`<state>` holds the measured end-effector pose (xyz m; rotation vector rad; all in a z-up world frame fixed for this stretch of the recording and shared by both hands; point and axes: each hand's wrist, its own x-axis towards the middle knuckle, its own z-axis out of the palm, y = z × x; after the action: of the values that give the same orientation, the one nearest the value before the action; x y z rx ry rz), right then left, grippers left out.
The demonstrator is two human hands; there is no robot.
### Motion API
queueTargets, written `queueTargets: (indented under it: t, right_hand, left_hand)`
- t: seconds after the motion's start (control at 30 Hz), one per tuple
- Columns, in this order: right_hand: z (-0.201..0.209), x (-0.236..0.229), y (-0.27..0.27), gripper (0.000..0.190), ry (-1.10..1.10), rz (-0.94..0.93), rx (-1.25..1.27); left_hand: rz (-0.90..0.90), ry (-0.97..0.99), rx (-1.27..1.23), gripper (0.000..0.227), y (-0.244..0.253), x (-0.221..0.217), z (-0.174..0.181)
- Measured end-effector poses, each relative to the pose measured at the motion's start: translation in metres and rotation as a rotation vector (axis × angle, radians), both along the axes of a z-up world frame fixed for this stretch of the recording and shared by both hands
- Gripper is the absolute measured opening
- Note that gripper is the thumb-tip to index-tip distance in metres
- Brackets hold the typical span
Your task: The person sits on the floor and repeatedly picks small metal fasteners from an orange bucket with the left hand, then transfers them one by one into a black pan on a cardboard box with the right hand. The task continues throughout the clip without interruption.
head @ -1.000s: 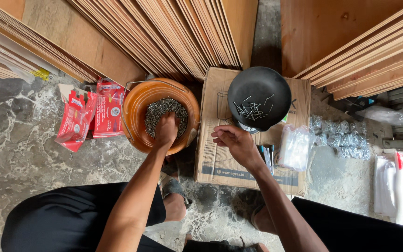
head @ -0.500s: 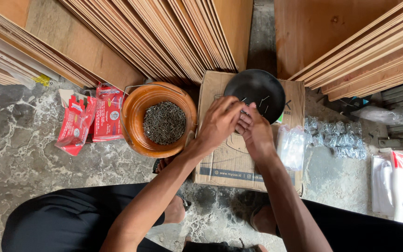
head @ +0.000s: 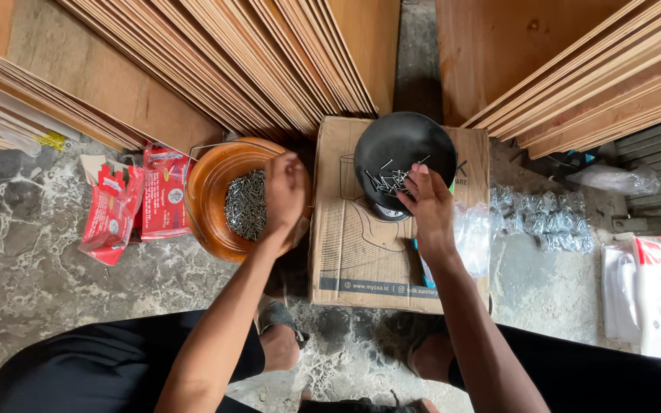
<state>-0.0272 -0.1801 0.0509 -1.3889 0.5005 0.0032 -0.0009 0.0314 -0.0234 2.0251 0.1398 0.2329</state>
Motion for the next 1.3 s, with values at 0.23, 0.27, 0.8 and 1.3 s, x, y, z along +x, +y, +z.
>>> queueTargets:
  t: [0.23, 0.27, 0.8, 1.3]
  right_hand:
    - [0.02, -0.009, 0.021, 0.032, -0.044, 0.163, -0.038]
    - [0.017, -0.011, 0.023, 0.027, -0.051, 0.248, -0.031]
    - [-0.037, -0.025, 0.057, 0.022, 0.0, 0.635, -0.057]
    - [-0.039, -0.041, 0.066, 0.021, -0.001, 0.67, -0.471]
  left_hand:
    - [-0.057, 0.261, 0.176, 0.014, 0.079, -0.005, -0.148]
    - [-0.093, 0.326, 0.223, 0.016, 0.082, -0.009, -0.155]
    - [-0.49, 0.299, 0.82, 0.029, 0.1, -0.026, -0.215]
    - [-0.522, 0.176, 0.632, 0.021, 0.097, -0.041, -0.148]
